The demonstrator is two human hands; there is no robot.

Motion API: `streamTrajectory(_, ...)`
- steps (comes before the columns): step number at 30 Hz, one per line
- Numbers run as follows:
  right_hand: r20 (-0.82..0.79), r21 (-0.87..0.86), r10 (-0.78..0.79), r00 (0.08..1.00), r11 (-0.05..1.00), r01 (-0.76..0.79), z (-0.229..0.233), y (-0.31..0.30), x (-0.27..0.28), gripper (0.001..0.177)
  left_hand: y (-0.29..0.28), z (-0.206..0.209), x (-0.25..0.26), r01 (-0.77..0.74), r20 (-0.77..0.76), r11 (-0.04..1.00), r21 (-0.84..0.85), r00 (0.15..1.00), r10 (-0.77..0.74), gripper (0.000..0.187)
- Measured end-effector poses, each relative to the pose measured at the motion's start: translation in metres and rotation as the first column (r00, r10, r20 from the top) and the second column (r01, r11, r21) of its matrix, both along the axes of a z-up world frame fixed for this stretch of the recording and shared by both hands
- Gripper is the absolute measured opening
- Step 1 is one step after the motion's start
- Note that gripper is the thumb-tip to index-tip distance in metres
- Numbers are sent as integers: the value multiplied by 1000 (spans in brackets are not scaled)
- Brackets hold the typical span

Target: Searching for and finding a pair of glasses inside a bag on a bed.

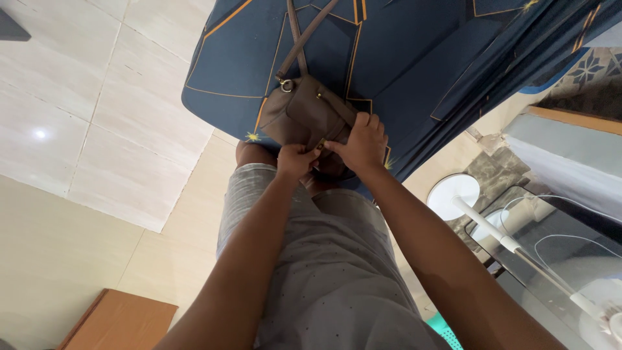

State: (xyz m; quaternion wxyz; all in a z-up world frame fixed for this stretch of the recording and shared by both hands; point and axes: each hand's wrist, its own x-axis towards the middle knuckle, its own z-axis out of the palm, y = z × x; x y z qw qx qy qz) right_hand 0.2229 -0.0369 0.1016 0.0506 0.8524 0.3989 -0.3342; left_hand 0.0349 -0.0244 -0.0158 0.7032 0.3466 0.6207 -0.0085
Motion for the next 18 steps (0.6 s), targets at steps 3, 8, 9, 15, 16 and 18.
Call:
streamTrajectory(3, 29, 17, 2, 1000, 1000, -3, -6, -2, -3, 99, 23, 61, 19, 217, -265, 974, 63, 945, -194, 33)
streamTrajectory(8, 72, 62, 26, 997, 998, -30, -11, -8, -13, 98, 24, 67, 18, 333, -463, 938, 95, 849, -254, 38)
streamTrajectory(9, 105, 89, 32, 994, 995, -42, -13, -10, -15, 99, 23, 67, 18, 329, -477, 938, 105, 845, -243, 39)
streamTrajectory(15, 169, 134, 16, 985, 990, -39, -20, -18, -33, 98, 21, 48, 7, 374, -472, 916, 147, 840, -268, 46)
streamTrajectory(16, 170, 132, 16, 985, 990, -39, -21, -18, -35, 98, 19, 45, 6, 374, -471, 916, 145, 840, -269, 46)
streamTrajectory(18, 164, 100, 2, 986, 995, -19, -24, -16, -37, 101, 18, 38, 5, 437, -475, 881, 184, 824, -309, 47)
